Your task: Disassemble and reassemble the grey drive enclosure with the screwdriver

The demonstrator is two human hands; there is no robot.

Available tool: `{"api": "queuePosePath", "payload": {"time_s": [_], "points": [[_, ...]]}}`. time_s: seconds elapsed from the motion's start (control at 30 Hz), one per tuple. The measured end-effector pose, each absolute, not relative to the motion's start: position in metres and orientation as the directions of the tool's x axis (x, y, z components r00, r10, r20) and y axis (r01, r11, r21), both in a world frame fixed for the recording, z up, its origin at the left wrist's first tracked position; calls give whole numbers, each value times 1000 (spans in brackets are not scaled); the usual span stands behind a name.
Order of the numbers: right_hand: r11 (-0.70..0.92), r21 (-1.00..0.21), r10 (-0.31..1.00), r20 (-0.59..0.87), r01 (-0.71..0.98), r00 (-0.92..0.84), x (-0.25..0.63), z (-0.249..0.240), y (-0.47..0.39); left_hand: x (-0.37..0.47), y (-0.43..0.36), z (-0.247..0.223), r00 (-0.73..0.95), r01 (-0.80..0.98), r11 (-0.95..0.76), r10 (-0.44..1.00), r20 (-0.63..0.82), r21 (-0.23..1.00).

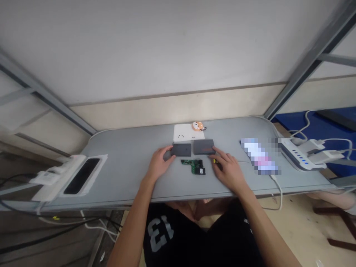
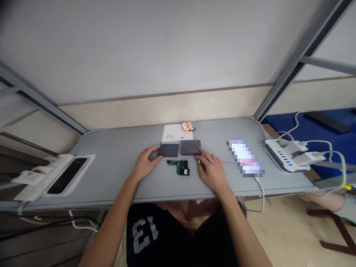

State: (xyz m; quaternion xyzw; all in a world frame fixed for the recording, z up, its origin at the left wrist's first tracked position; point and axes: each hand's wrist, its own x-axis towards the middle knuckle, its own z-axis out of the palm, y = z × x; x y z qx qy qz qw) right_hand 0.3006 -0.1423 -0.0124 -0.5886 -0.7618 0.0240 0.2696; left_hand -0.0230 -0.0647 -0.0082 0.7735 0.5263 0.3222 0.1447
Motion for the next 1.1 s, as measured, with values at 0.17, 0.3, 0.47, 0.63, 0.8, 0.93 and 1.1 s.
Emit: {"api": "queuePosePath", "payload": {"time_s": [0.17, 0.3, 0.47, 0.63, 0.8, 0.93, 1.1], "points": [[300, -363, 914, 373, 882, -157, 300, -11, -143, -22, -64, -8, 229, 725, -395, 911, 343, 564], [308, -362, 910, 383, 880, -161, 301, -12, -142, -21, -65, -7, 229, 727, -394, 911, 344, 562], [307, -340, 907, 387, 889, -166, 302, -14, -141, -21, -65, -7, 243, 730, -404, 908, 343, 552], [313, -319, 910, 371, 895, -186, 303, -14, -140, -20, -63, -9, 232, 724, -411, 901, 367, 553], [321, -329, 904, 386, 888, -183, 303, -15, -140, -20, -64, -9, 229, 721, -412, 901, 369, 558], [315, -326, 896, 413, 891, -166, 302, -17, -140, -19, -65, -8, 230, 717, -416, 899, 372, 559], [274, -310, 898, 421, 910, -127, 301, -19, -140, -20, -66, -9, 223, 718, -411, 900, 374, 561]]}}
